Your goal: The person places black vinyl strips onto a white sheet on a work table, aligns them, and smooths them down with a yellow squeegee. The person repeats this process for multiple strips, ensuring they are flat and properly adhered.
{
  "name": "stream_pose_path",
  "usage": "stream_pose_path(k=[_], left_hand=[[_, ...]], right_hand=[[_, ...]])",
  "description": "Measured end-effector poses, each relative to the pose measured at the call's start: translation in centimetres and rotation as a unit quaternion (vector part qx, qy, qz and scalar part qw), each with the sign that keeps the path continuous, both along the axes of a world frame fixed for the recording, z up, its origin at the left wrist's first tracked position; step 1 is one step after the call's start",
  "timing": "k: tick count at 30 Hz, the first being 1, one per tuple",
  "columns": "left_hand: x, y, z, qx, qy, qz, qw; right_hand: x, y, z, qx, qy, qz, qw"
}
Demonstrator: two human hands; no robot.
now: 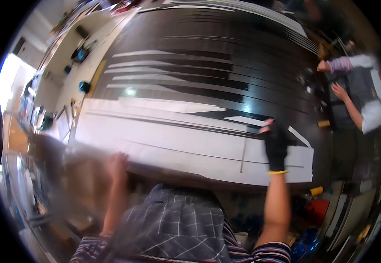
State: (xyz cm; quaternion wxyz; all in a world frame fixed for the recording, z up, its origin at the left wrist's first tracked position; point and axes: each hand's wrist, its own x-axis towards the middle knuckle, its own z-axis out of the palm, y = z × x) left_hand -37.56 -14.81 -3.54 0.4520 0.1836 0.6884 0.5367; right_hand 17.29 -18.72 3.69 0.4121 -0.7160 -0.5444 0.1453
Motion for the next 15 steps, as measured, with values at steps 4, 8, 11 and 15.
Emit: stream_pose_path(k=[4, 8, 11, 15], left_hand=[[-1.8, 0.0, 1.9, 0.025, -0.022, -0.037, 0.999], [-4.3, 1.1, 3.5, 0.045, -0.028, -0.056, 0.997], [-6.0, 1.3, 3.4, 0.048, -0.052, -0.076, 0.995], [-7.8, 1.8, 3.5, 0.043, -0.089, -0.108, 0.989]], right_hand=[[-20.7, 3.2, -2.5, -0.028, 0.047, 0.141, 0.988], [-35.0, 6.5, -2.5, -0.069, 0.186, 0.261, 0.945], [-41.7, 9.2, -3.4, -0.026, 0.159, 0.343, 0.926], [-46.1, 12.5, -3.9, -0.187, 0.244, 0.412, 0.858]])
